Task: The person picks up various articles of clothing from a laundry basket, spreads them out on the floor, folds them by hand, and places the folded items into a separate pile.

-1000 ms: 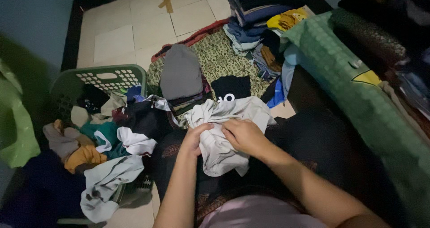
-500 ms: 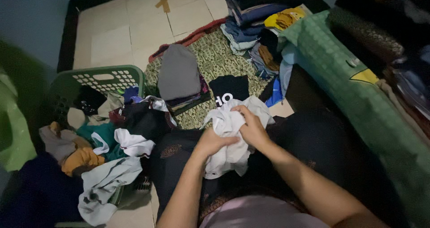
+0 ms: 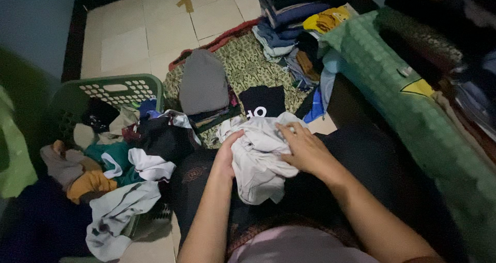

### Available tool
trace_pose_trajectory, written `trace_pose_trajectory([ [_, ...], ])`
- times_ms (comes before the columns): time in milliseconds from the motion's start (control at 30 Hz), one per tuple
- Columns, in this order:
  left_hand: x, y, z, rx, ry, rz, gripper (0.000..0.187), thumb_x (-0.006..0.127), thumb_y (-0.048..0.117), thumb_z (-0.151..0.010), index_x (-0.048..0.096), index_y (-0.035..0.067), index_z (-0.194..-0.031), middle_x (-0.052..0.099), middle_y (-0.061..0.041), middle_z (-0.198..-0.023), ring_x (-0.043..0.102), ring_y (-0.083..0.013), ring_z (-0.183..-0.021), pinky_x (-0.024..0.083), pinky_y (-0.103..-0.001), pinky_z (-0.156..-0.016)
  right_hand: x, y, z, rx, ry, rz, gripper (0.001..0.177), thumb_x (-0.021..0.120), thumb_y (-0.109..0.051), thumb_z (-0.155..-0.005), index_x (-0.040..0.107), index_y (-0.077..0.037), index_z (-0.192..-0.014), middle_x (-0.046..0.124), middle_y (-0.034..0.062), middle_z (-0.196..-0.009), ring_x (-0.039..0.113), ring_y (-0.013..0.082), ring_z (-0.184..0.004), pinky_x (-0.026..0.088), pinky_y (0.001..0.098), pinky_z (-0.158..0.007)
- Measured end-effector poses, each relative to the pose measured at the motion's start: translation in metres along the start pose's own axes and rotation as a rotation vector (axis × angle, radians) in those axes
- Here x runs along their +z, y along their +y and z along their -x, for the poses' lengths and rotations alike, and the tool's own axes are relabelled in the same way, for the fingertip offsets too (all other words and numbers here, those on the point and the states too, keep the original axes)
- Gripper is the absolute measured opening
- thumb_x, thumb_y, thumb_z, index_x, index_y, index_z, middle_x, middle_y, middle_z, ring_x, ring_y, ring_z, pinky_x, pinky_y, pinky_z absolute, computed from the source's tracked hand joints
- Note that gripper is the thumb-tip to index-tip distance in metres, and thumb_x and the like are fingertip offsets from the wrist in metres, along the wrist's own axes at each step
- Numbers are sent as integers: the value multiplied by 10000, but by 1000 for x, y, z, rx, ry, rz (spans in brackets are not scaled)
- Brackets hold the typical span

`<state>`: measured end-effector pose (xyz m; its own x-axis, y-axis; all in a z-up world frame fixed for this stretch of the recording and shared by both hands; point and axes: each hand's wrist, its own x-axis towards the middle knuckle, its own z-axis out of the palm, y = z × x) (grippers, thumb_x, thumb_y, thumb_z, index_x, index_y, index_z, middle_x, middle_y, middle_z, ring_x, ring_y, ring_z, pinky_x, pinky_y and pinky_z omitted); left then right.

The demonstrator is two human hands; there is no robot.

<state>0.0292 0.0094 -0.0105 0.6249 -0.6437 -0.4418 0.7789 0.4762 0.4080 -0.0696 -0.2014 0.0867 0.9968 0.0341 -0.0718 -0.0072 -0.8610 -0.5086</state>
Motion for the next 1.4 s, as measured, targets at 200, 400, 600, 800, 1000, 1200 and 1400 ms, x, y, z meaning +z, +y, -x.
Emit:
trace_pose_trajectory([
  [200,19,-25,-1,338,257,-402,391,735,206,-857,706,-14,-1180,751,-144,-1064,716,-273,-945,569,-397,-830,53,10,1,-224,154,-414,284,670,-168,-915,646,-60,-1177,652,153,-1209,664,305,-1165,545,418,-982],
  [400,33,-49,11,631,47,-1108,365,753,165,-842,707,-13,-1158,763,-80,-1075,720,-187,-966,567,-314,-856,134,43,-38,-78,-149,-633,284,651,-162,-917,653,-41,-1174,668,155,-1190,670,296,-1132,549,410,-961],
  [600,22,-62,14,158,-79,-813,434,753,192,-832,721,-36,-1200,772,-89,-1114,714,-195,-1031,541,-321,-942,148,48,-70,55,25,-997,287,632,-155,-919,661,-22,-1172,684,158,-1172,676,287,-1099,552,402,-940],
  [800,16,-73,19,-12,-105,-803,533,813,234,-775,705,18,-1251,738,-127,-1225,658,-225,-1178,454,-338,-1063,129,51,-64,83,-68,-1227,293,612,-148,-921,669,-3,-1169,701,161,-1154,681,279,-1066,555,393,-919],
  [1000,7,-57,-2,-6,70,-1009,651,808,379,-742,698,92,-1315,702,-86,-1325,588,-226,-1287,377,-391,-1069,153,41,-40,99,-25,-1343,302,593,-142,-923,677,16,-1166,717,163,-1135,687,270,-1033,558,385,-899],
  [1200,-12,15,-5,101,177,-316,511,816,207,-816,691,-36,-1247,715,-204,-1229,730,-306,-1053,599,-414,-903,147,38,-19,118,-9,-1430,313,574,-135,-925,684,35,-1163,733,166,-1117,692,261,-1001,562,376,-878],
  [1400,-72,38,-33,597,437,-618,481,812,183,-860,711,-82,-1249,757,-168,-1157,725,-272,-977,576,-397,-852,52,48,27,115,1,-1226,222,671,-188,-923,756,1,-1002,716,82,-868,612,167,-784,471,288,-707],
])
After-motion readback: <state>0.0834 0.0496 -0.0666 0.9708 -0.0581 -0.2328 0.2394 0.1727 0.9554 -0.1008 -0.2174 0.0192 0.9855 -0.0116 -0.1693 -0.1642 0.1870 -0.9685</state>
